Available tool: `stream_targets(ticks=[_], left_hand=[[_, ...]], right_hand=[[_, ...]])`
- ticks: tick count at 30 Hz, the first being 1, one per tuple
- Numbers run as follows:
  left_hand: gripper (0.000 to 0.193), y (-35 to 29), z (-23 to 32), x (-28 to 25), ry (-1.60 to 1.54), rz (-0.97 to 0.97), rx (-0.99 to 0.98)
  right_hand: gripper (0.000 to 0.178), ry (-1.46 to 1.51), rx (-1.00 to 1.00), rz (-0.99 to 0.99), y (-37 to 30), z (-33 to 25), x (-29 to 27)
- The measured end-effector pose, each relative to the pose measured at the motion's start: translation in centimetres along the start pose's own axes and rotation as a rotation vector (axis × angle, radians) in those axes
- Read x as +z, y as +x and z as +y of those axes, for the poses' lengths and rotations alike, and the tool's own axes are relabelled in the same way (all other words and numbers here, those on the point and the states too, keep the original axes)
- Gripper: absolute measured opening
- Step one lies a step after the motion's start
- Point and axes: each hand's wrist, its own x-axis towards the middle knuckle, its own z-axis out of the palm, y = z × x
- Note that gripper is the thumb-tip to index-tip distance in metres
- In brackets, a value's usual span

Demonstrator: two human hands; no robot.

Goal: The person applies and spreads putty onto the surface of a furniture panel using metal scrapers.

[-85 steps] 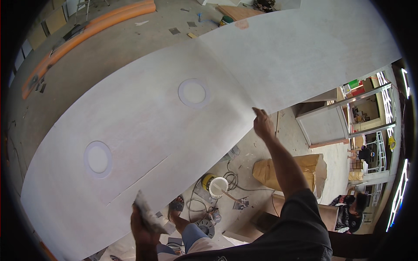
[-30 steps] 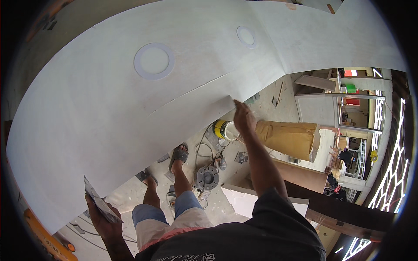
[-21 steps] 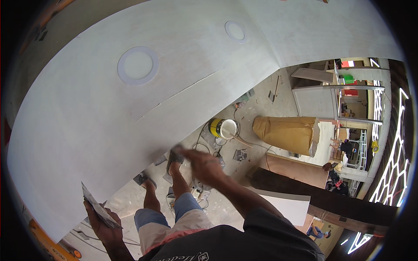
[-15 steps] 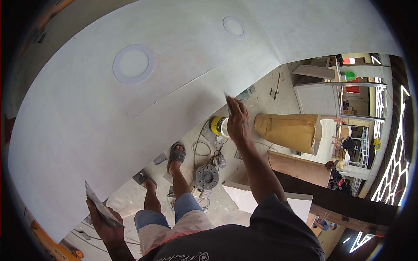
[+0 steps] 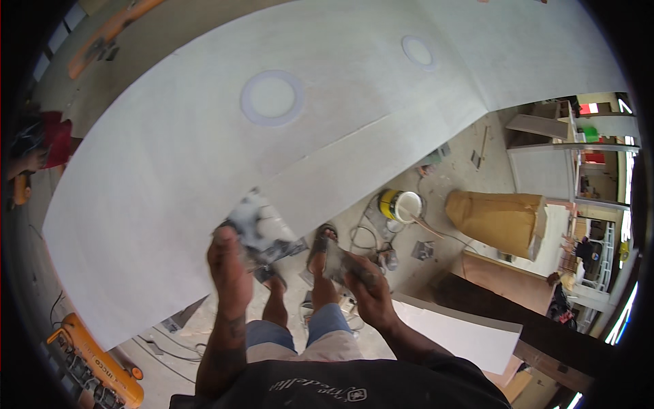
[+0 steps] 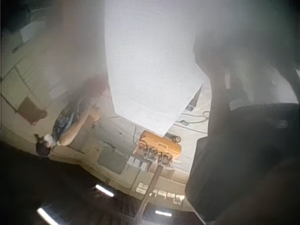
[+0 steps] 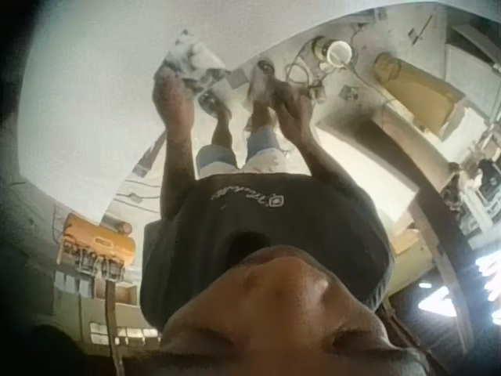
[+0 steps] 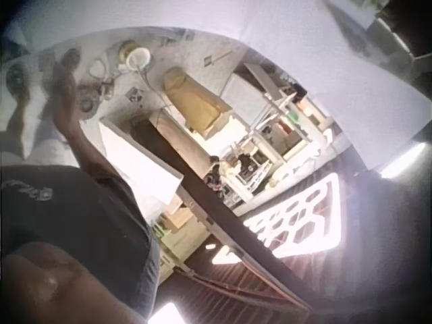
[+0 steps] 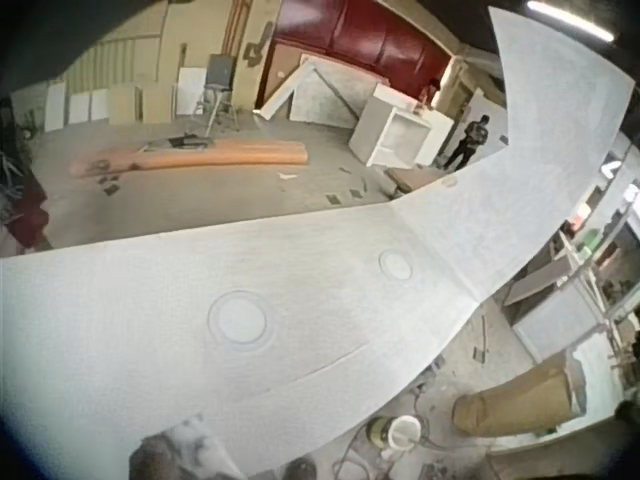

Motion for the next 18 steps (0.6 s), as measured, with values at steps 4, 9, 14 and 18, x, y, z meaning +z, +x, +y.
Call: stream_targets(ticks=[4, 9, 14, 18], left_hand=[[0.039, 0.7, 0.1, 2.3, 0.211, 0.032, 0.089], [0.033, 0.1, 1.0, 5.5, 0.343, 0.016, 0.21], [0.028, 0.0, 1.0, 6.5, 0.6, -0.166, 0.307], [0.02, -0.6, 0.3, 7.9, 0.83, -0.276, 0.282]], right_hand=[[0.03, 0.685, 0.173, 0.129, -1.5, -0.1, 2.8], [0.021, 1.176, 0.207, 0.164, 0.3, -1.4, 3.9], [0.023, 1.239, 0.16, 0.098, 1.7, -1.5, 2.3], [0.023, 1.268, 0.161, 0.095, 3.2, -1.2, 0.6]])
